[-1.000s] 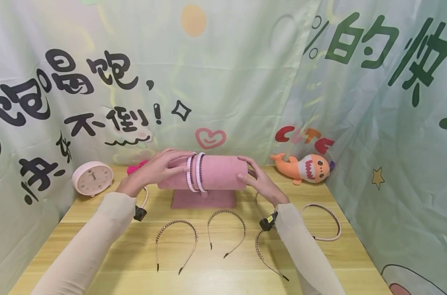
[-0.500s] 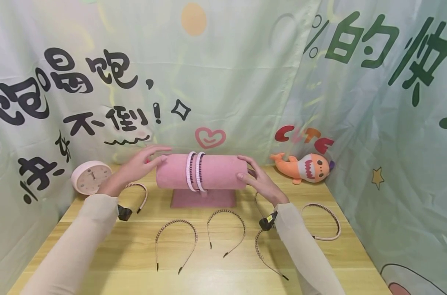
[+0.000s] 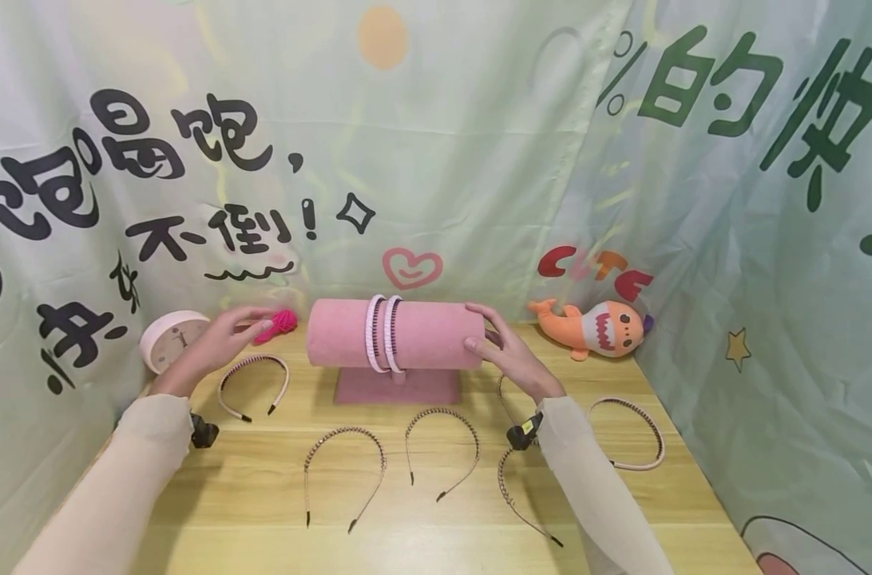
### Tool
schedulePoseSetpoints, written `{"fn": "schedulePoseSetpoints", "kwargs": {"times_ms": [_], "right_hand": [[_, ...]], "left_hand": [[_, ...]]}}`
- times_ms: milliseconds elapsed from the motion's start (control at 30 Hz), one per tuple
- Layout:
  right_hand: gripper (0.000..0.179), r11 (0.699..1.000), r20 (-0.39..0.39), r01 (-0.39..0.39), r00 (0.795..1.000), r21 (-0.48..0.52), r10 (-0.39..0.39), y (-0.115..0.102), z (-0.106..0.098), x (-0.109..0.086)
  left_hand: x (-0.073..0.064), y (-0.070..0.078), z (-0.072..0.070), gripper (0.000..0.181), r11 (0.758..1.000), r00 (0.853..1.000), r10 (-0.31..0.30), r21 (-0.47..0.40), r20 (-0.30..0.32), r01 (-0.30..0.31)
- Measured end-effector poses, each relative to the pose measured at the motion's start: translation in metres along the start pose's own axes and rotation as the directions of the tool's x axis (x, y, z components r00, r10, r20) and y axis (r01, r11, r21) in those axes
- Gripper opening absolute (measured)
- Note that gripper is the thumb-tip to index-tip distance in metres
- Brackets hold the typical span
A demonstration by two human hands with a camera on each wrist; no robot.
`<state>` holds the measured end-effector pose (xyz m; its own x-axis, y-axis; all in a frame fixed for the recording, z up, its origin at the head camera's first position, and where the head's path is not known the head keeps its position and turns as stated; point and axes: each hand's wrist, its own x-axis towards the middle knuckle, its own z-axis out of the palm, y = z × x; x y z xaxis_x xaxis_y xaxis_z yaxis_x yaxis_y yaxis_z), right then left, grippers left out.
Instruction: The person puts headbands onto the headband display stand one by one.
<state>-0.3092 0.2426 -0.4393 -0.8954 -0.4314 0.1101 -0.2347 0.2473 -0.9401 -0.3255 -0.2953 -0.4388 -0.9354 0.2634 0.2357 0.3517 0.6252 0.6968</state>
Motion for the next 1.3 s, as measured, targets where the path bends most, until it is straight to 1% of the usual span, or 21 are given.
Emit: {"fn": "schedulePoseSetpoints", "kwargs": {"times_ms": [133,233,433,567,667,867,933,1167,1300], "right_hand": [[0.062,1.000,0.000,0.007,1.000,0.000,-0.007,0.000,0.000,-0.001],[0.062,1.000,-0.001,0.008,1.000,0.009,-0.008,-0.001,0.000,-0.001],[0.062,1.000,0.006,0.003,1.000,0.015,-0.003,0.000,-0.001,0.000],[0.062,1.000,0.007,0.003,1.000,0.022,-0.004,-0.001,-0.001,0.000],[0.062,1.000,0.002,0.005,1.000,0.020,-0.005,0.000,-0.001,0.000],[0.061,1.000,0.002,0.019,1.000,0.021,-0.019,0.002,-0.001,0.001],[0.061,1.000,0.004,0.020,1.000,0.024,-0.020,0.002,-0.001,0.001],[0.062,1.000,0.006,0.006,1.000,0.018,-0.006,0.001,0.001,-0.001],[0.062,1.000,0.005,0.008,1.000,0.015,-0.008,0.000,0.000,0.000]], "left_hand": [[-0.010,-0.015,-0.001,0.043,0.999,0.999,-0.051,-0.005,0.006,0.051],[-0.017,-0.027,-0.002,0.044,0.998,0.998,-0.067,-0.002,0.014,0.067],[-0.030,-0.051,-0.004,0.044,0.997,0.997,-0.072,0.034,0.022,0.072],[-0.038,-0.064,-0.004,0.048,0.991,0.992,-0.121,0.060,0.034,0.119],[-0.043,-0.070,-0.003,0.050,0.982,0.984,-0.172,0.084,0.046,0.168],[-0.049,-0.076,0.002,0.051,0.965,0.967,-0.245,0.112,0.076,0.236],[-0.050,-0.079,0.004,0.050,0.963,0.964,-0.252,0.119,0.080,0.242],[-0.055,-0.092,0.005,0.043,0.966,0.972,-0.223,0.151,0.079,0.209],[-0.055,-0.092,0.007,0.043,0.959,0.967,-0.244,0.168,0.077,0.229]]}}
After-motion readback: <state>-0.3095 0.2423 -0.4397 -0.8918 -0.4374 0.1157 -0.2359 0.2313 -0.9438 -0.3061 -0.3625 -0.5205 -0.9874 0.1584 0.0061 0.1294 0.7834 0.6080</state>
